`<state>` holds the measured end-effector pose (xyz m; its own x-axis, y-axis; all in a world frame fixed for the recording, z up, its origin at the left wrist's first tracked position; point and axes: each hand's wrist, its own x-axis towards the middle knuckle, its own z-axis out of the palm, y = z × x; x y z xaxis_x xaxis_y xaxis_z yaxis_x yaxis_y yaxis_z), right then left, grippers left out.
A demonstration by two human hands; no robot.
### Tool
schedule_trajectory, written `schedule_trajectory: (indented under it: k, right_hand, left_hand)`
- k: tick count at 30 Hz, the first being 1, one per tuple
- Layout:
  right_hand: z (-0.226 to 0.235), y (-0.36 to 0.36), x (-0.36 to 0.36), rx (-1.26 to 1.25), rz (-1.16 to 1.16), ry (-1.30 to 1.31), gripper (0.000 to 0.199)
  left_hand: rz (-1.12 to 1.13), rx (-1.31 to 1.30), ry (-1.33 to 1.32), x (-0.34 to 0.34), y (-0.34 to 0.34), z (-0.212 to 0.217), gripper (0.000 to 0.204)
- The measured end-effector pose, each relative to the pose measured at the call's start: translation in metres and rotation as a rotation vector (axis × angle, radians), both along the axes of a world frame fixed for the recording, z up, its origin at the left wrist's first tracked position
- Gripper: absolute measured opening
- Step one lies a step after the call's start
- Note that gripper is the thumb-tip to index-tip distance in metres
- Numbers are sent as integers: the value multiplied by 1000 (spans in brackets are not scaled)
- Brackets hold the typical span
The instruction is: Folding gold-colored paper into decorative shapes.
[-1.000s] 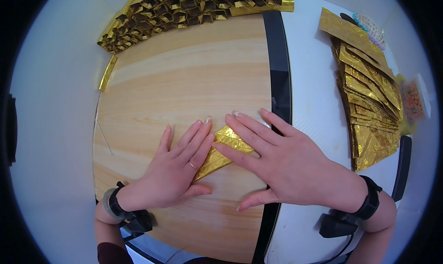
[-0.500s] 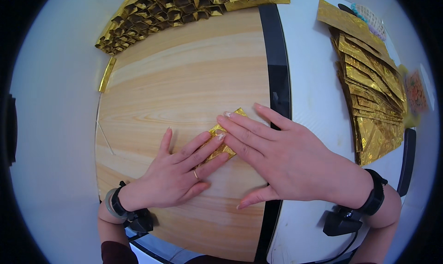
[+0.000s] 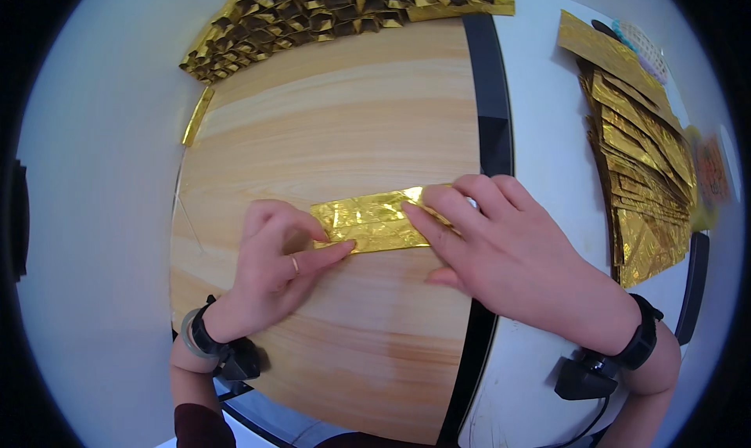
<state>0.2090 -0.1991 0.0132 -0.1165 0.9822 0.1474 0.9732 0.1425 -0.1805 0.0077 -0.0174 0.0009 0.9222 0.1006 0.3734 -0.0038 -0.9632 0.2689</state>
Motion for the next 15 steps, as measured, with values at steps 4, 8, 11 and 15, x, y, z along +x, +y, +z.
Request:
schedule_trajectory:
  k: [4,8,11,15]
  right_hand:
    - [-7,4,9,153,96,-82,40]
    - [1,4,12,216,184,-136,33]
    - [3,1,13,225,207,-191,33]
    - [3,0,14,226,219,-205,29]
  left_hand:
    - [-107,-266,46,2,5,-3,28]
    - [-106,-260,40,3,6,1,26]
    - [-91,-248,35,3,5,-1,22]
    - [4,-301,108,1,1,-7,17]
